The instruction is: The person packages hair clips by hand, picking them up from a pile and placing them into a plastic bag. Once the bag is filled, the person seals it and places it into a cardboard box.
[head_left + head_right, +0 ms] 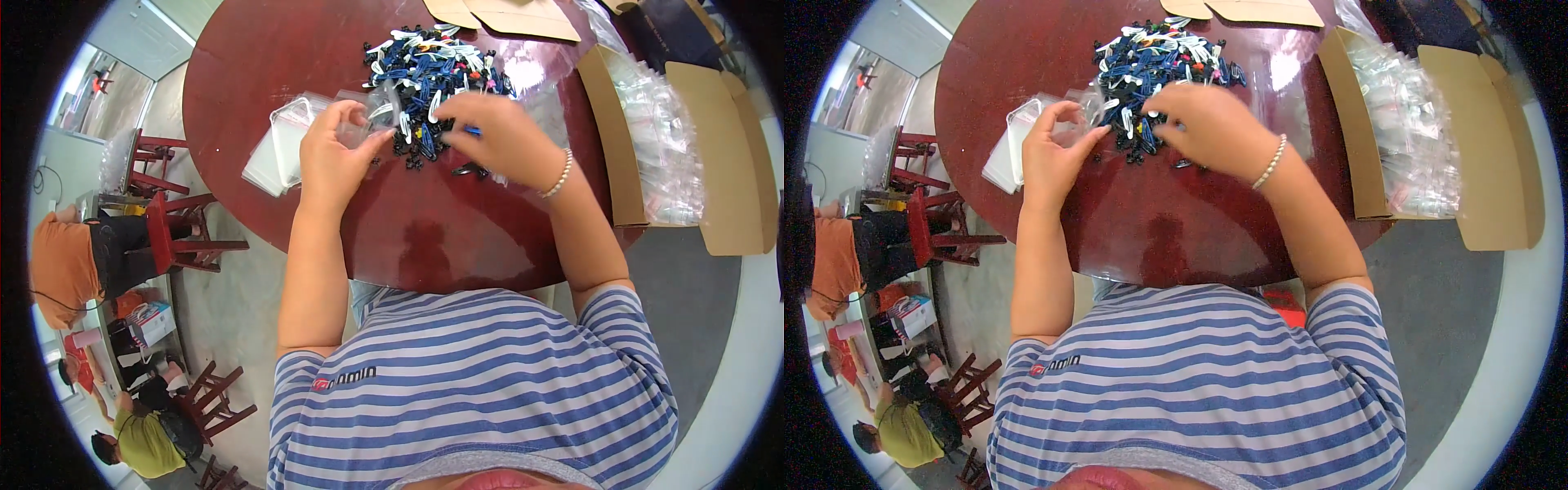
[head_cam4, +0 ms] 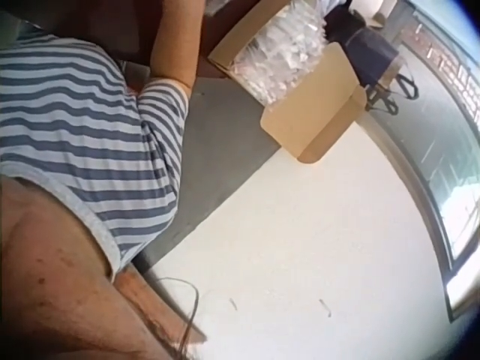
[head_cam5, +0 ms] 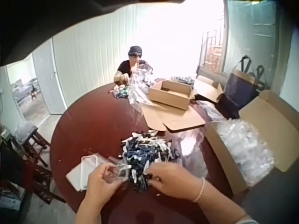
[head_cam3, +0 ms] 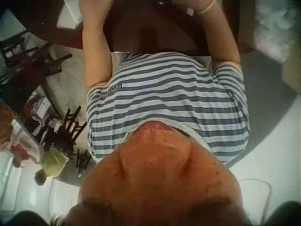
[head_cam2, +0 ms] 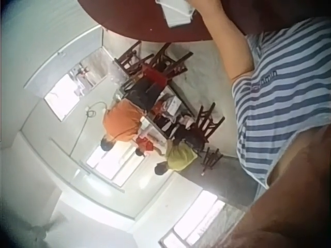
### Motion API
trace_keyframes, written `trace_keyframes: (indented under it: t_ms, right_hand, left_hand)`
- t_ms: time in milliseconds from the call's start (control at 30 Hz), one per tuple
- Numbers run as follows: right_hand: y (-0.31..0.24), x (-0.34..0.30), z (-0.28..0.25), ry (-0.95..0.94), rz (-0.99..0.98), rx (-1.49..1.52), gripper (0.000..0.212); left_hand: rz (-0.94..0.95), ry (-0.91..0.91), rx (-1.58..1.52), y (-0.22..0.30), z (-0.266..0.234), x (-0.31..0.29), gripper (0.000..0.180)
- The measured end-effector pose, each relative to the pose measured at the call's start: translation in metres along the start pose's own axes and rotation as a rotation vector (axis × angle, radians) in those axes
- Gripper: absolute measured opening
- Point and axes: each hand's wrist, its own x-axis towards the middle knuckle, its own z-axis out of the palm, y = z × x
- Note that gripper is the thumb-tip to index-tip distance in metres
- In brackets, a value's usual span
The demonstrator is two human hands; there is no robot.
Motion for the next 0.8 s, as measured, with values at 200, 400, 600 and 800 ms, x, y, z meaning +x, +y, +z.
trace_keyframes:
  t_ms: [200,400,600,800]
  right_hand:
    - [-0.008,-0.004,0.049,-0.09,-0.149,-0.113,0.036]
    - [-0.014,-0.007,0.063,-0.157,-0.172,-0.324,0.026]
    - [-0.007,-0.01,0.072,-0.04,-0.165,-0.202,0.015]
    - [-0.009,-0.012,0.065,-0.103,-0.048,-0.083,0.017]
  left_hand:
    - [-0.036,0.029,-0.031,0.003,0.001,0.001,0.043]
    - [-0.053,0.012,-0.04,0.005,0.001,0.0,0.042]
    - [0.001,-0.015,-0.033,0.004,0.003,-0.001,0.041]
    - [0.02,-0.029,-0.038,0.006,0.003,-0.002,0.04]
